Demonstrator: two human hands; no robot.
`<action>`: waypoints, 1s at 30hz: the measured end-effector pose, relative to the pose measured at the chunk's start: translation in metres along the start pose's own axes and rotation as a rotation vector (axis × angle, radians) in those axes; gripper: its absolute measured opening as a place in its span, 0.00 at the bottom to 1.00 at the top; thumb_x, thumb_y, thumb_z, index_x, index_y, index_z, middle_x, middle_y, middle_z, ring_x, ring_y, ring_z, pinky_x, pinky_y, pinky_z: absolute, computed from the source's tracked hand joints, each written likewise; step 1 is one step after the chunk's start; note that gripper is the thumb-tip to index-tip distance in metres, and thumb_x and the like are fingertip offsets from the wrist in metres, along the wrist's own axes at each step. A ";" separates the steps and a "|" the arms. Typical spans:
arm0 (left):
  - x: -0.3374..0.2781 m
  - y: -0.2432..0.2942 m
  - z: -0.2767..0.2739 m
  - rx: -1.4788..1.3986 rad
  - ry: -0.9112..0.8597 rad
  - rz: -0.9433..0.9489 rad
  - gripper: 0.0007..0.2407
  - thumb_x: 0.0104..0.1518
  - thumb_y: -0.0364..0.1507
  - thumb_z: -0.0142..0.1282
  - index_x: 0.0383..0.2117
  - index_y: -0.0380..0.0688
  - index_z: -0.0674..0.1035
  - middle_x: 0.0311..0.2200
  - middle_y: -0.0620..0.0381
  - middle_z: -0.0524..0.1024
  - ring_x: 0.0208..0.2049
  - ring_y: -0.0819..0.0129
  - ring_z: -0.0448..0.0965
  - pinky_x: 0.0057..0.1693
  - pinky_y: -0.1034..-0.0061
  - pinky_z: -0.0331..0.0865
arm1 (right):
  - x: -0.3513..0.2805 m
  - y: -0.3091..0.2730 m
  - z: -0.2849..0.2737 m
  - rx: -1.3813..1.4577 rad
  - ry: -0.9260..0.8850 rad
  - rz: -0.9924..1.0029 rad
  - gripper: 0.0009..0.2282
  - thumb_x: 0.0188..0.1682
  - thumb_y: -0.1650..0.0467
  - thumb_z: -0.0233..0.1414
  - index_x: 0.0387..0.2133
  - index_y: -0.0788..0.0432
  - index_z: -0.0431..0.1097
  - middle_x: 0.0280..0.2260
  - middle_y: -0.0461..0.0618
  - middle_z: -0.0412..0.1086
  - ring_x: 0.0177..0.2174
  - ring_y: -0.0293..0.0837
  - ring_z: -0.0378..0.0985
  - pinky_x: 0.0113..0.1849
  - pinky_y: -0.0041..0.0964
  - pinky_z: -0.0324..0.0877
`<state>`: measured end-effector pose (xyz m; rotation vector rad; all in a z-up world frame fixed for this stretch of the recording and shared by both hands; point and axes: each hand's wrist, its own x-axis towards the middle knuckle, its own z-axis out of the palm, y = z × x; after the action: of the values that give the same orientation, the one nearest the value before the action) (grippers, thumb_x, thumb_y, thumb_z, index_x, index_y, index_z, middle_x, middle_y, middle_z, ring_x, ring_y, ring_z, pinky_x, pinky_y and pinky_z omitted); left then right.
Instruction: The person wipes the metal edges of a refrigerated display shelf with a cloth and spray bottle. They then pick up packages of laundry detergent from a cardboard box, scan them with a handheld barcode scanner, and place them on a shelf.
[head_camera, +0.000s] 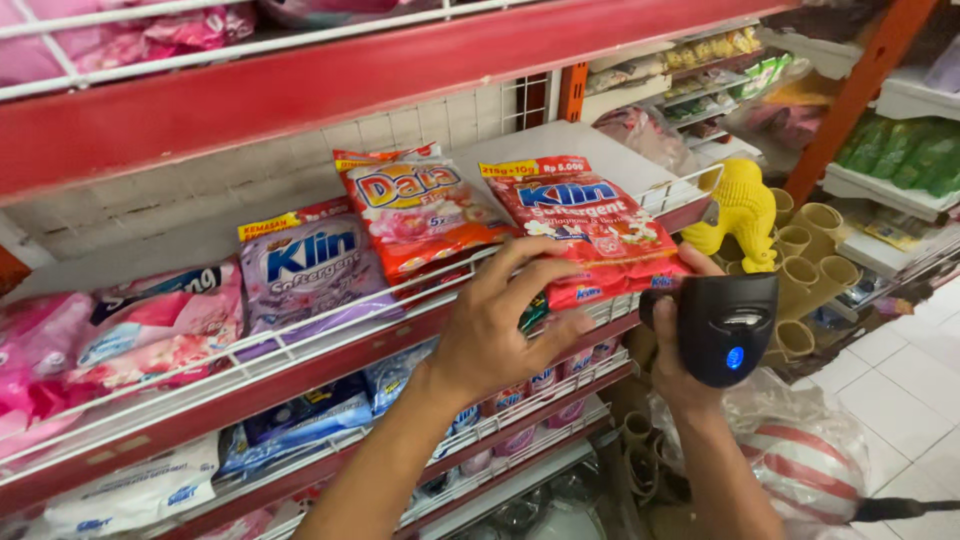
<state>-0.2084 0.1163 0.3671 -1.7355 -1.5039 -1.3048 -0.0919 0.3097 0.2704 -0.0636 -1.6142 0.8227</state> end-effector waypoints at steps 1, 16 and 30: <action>0.005 -0.002 -0.001 0.093 -0.026 0.037 0.16 0.54 0.33 0.67 0.46 0.42 0.77 0.49 0.50 0.74 0.49 0.53 0.79 0.57 0.61 0.70 | 0.007 -0.001 -0.001 -0.026 0.001 -0.011 0.22 0.56 0.72 0.54 0.63 0.67 0.60 0.55 0.54 0.67 0.50 0.40 0.70 0.58 0.35 0.66; 0.026 -0.061 0.024 0.707 -0.079 0.019 0.06 0.58 0.26 0.58 0.41 0.47 0.81 0.35 0.59 0.81 0.40 0.64 0.81 0.57 0.58 0.65 | 0.082 0.029 0.019 -0.412 -0.335 -0.199 0.30 0.34 0.76 0.61 0.56 0.64 0.67 0.60 0.58 0.66 0.59 0.57 0.69 0.58 0.53 0.65; 0.025 -0.067 0.028 0.801 -0.306 -0.023 0.14 0.58 0.37 0.59 0.45 0.45 0.78 0.30 0.56 0.81 0.45 0.62 0.76 0.60 0.55 0.60 | 0.082 0.048 0.033 -0.408 -0.380 -0.249 0.29 0.32 0.75 0.63 0.53 0.61 0.67 0.56 0.55 0.66 0.61 0.59 0.65 0.65 0.68 0.50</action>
<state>-0.2637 0.1698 0.3625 -1.3950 -1.8635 -0.3300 -0.1599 0.3693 0.3147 0.0057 -2.0818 0.3142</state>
